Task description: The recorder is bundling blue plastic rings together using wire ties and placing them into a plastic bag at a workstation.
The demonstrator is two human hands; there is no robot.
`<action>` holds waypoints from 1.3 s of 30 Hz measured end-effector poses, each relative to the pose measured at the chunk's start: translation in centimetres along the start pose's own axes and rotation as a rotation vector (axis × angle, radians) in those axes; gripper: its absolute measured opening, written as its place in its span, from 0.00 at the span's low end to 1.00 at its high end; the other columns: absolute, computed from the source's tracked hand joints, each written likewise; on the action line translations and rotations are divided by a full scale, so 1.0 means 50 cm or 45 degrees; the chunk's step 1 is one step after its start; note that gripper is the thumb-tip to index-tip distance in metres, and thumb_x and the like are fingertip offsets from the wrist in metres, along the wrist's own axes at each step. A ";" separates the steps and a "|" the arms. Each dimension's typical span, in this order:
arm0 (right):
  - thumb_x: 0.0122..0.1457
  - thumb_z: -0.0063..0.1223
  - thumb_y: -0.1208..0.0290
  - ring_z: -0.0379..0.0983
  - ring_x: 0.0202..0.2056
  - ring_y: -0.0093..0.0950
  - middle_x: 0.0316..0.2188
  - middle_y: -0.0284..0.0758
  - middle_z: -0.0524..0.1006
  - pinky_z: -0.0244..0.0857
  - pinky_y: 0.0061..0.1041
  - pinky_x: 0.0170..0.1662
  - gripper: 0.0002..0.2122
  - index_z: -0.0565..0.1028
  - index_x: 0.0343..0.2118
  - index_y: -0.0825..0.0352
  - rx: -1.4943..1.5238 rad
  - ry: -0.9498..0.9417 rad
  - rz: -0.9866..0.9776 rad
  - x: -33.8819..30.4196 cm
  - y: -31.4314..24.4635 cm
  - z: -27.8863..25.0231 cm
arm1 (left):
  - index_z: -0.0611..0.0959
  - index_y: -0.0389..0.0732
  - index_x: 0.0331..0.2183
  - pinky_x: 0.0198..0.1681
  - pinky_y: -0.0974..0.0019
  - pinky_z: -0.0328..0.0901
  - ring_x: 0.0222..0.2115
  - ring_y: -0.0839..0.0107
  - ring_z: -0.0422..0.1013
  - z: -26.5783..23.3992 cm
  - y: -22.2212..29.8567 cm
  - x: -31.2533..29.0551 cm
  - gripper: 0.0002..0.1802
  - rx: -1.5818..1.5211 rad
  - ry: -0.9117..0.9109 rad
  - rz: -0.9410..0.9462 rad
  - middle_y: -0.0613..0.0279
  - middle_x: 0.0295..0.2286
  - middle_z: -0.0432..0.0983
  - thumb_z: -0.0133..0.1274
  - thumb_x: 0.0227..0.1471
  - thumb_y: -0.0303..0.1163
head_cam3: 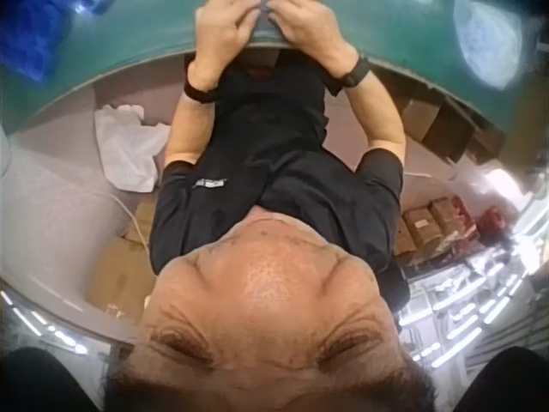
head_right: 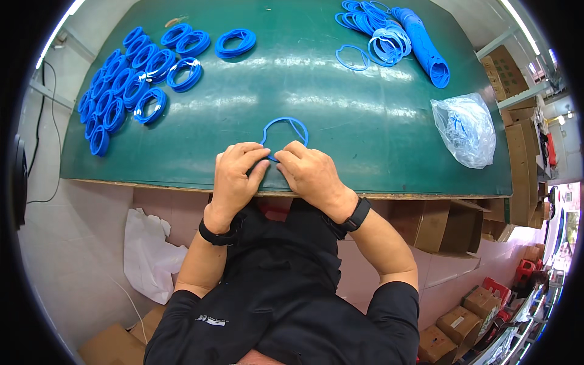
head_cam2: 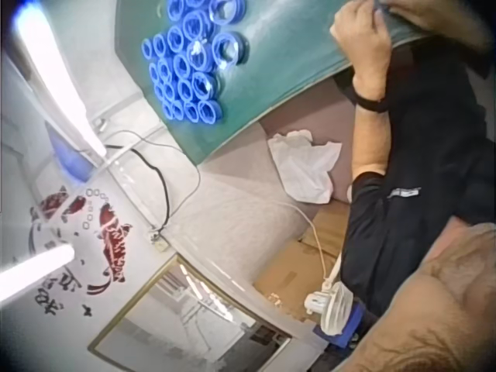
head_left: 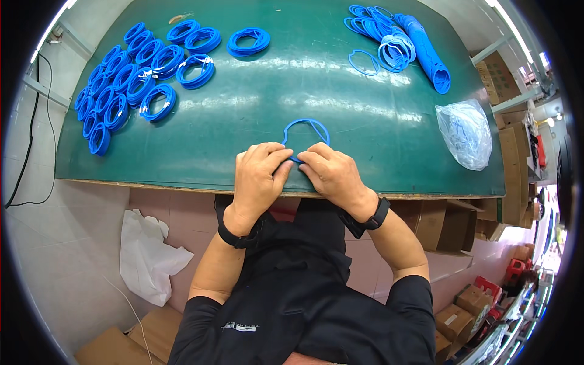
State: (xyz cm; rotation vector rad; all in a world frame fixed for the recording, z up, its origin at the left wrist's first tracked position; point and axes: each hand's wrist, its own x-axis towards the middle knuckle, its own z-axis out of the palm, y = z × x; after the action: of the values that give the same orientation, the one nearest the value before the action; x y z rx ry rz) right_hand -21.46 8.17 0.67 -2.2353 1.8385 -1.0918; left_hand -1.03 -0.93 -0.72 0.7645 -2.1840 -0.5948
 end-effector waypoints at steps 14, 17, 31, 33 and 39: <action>0.60 0.74 0.70 0.77 0.59 0.44 0.55 0.40 0.82 0.73 0.42 0.60 0.19 0.85 0.54 0.64 -0.205 -0.074 0.055 0.044 0.053 -0.016 | 0.92 0.46 0.45 0.58 0.51 0.66 0.54 0.58 0.78 -0.006 0.018 -0.005 0.15 0.200 -0.037 0.074 0.66 0.50 0.86 0.74 0.55 0.34; 0.59 0.75 0.68 0.78 0.58 0.44 0.55 0.40 0.82 0.72 0.42 0.60 0.20 0.84 0.54 0.64 -0.223 -0.123 0.089 0.042 0.049 -0.026 | 0.92 0.46 0.45 0.60 0.51 0.65 0.55 0.58 0.78 -0.010 0.024 -0.001 0.16 0.244 -0.071 0.085 0.65 0.52 0.86 0.75 0.54 0.36; 0.59 0.74 0.73 0.80 0.53 0.45 0.52 0.41 0.83 0.76 0.41 0.55 0.19 0.85 0.54 0.65 -0.061 -0.107 -0.090 0.099 0.067 -0.054 | 0.91 0.45 0.43 0.59 0.51 0.66 0.56 0.59 0.78 0.011 0.014 -0.003 0.14 0.218 -0.016 0.022 0.65 0.53 0.87 0.74 0.55 0.35; 0.60 0.74 0.73 0.81 0.53 0.45 0.52 0.41 0.83 0.76 0.41 0.55 0.18 0.85 0.53 0.65 -0.006 -0.108 -0.051 0.091 0.062 -0.051 | 0.91 0.46 0.42 0.59 0.50 0.66 0.56 0.61 0.78 0.013 0.008 -0.004 0.12 0.219 0.018 0.017 0.65 0.51 0.87 0.73 0.56 0.35; 0.61 0.73 0.73 0.80 0.54 0.44 0.54 0.41 0.84 0.76 0.40 0.56 0.16 0.86 0.52 0.65 0.380 -0.115 0.227 0.059 0.050 -0.019 | 0.91 0.46 0.43 0.59 0.51 0.66 0.55 0.62 0.79 0.017 0.004 -0.003 0.11 0.211 0.029 0.032 0.66 0.49 0.87 0.72 0.57 0.33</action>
State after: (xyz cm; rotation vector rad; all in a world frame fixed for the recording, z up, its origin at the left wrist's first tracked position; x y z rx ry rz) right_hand -23.93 5.22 1.68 -1.8855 1.6734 -1.1267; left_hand -1.64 -0.53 -1.19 0.8240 -2.2385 -0.3939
